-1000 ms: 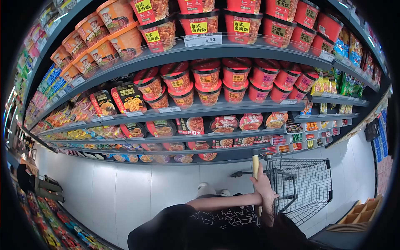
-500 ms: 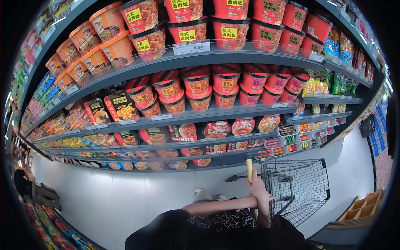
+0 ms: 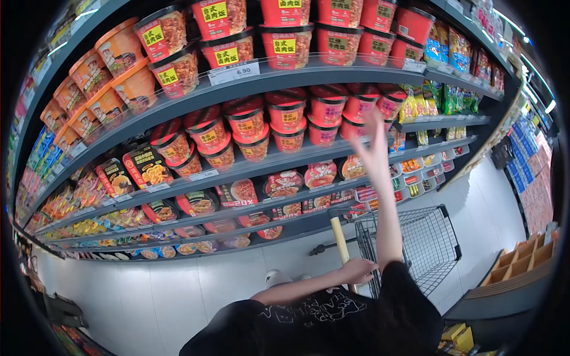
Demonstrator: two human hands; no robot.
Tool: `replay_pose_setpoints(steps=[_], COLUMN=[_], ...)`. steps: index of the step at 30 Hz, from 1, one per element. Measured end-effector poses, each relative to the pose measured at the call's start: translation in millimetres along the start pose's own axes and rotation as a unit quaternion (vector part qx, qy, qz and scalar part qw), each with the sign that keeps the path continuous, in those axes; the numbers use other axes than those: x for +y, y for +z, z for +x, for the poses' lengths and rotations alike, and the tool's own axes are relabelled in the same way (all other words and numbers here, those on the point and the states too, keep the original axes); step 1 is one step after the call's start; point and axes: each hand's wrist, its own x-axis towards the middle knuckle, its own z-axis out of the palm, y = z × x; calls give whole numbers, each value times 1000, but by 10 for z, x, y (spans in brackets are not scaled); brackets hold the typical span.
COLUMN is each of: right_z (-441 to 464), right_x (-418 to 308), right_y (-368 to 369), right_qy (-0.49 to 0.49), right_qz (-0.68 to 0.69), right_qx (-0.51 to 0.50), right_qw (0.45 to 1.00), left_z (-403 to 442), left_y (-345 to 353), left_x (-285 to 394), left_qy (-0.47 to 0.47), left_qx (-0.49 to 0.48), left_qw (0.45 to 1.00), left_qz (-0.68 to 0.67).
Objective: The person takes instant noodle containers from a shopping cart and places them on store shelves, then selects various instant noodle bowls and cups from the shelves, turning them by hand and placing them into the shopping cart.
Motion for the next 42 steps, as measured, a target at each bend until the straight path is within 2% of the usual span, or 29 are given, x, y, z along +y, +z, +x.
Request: replay_pose_setpoints(steps=[2, 5, 7, 8, 10, 11, 13, 15, 17, 19, 21, 22, 23, 24, 25, 27, 28, 30, 31, 32, 33, 34, 35, 37, 38, 39, 40, 41, 42], right_z=[772, 1843, 2225, 2310, 2404, 2417, 2395, 2344, 2274, 2046, 1772, 1455, 1059, 724, 399, -248, -509, -1028, -1226, -1394, -1556, -1704, -1804, -1967, -2067, -2083, -2054, -2066, -2072], right_x=[-48, -35, -165, -228, -312, -328, -359, -390, -449, -480, -299, -376, -485, -461, -364, -75, 42, 379, 447, 485, 526, 614, 644, 699, 808, 750, 651, 583, 553], right_y=[51, 87, 181, 283, 466, 470, 483, 502, 440, 371, 246, 199, 132, 109, 104, 23, -11, -118, -167, -200, -229, -262, -296, -342, -342, -340, -323, -306, -313], right_qy=[-99, -162, -126, -127, -21, -21, 28, 32, -11, -2, -196, -165, -133, -85, -36, 44, 70, 131, 148, 194, 238, 242, 254, 288, 281, 287, 253, 219, 218], right_qz=[60, -112, -261, -261, -352, -352, -384, -379, -255, -205, -32, -7, 18, 87, 155, 137, 117, 45, 32, 37, 43, -7, -15, -101, -77, -81, -95, -108, -133], right_qx=[92, 190, 228, 229, 316, 314, 213, 222, 300, 294, 276, 245, 216, 201, 186, 155, 154, 163, 167, 193, 221, 233, 239, 192, 194, 197, 173, 151, 125], right_qw=[989, 962, 930, 929, 881, 882, 898, 898, 919, 933, 940, 955, 967, 972, 970, 977, 979, 977, 974, 961, 945, 942, 937, 933, 937, 934, 947, 958, 959], left_z=[-4, -3, -3, -2, -2, 5, 7, 20, 32, 30, 35, 49, 63, 170, 279, 346, 451, 552, 592, 644, 689, 719, 768, 732, 724, 720, 696, 657, 639], left_y=[46, 48, 14, -8, -70, -88, -93, -73, -43, -98, -170, -199, -191, -36, 126, -122, -83, -266, -391, -639, -667, -732, -760, -832, -798, -770, -760, -750, -789], left_x=[-5, -43, -58, -59, -25, -32, -47, -89, -114, -103, -108, -118, -111, -271, -425, -386, -567, -781, -835, -820, -1000, -1059, -1176, -1043, -1031, -1040, -1047, -1060, -1045], left_qy=[3, 12, 10, 11, -5, -6, -8, -2, 6, -8, -13, -24, -36, 9, 51, -63, -48, -33, -40, -93, -96, -27, -21, 0, -6, -12, -19, -25, -42], left_qx=[17, 53, 75, 76, 54, 55, 47, 61, 73, 65, 54, 81, 105, 209, 305, 387, 424, 501, 491, 473, 435, 370, 304, 224, 217, 231, 243, 237, 233], left_qw=[1000, 998, 996, 996, 997, 997, 997, 996, 995, 996, 995, 988, 979, 932, 858, 748, 697, 728, 643, 593, 621, 628, 603, 632, 628, 675, 721, 721, 683], left_qz=[-23, -36, -49, -49, -56, -56, -56, -59, -60, -67, -87, -131, -173, -295, -409, -535, -576, -466, -586, -645, -645, -684, -737, -742, -747, -700, -649, -651, -690])
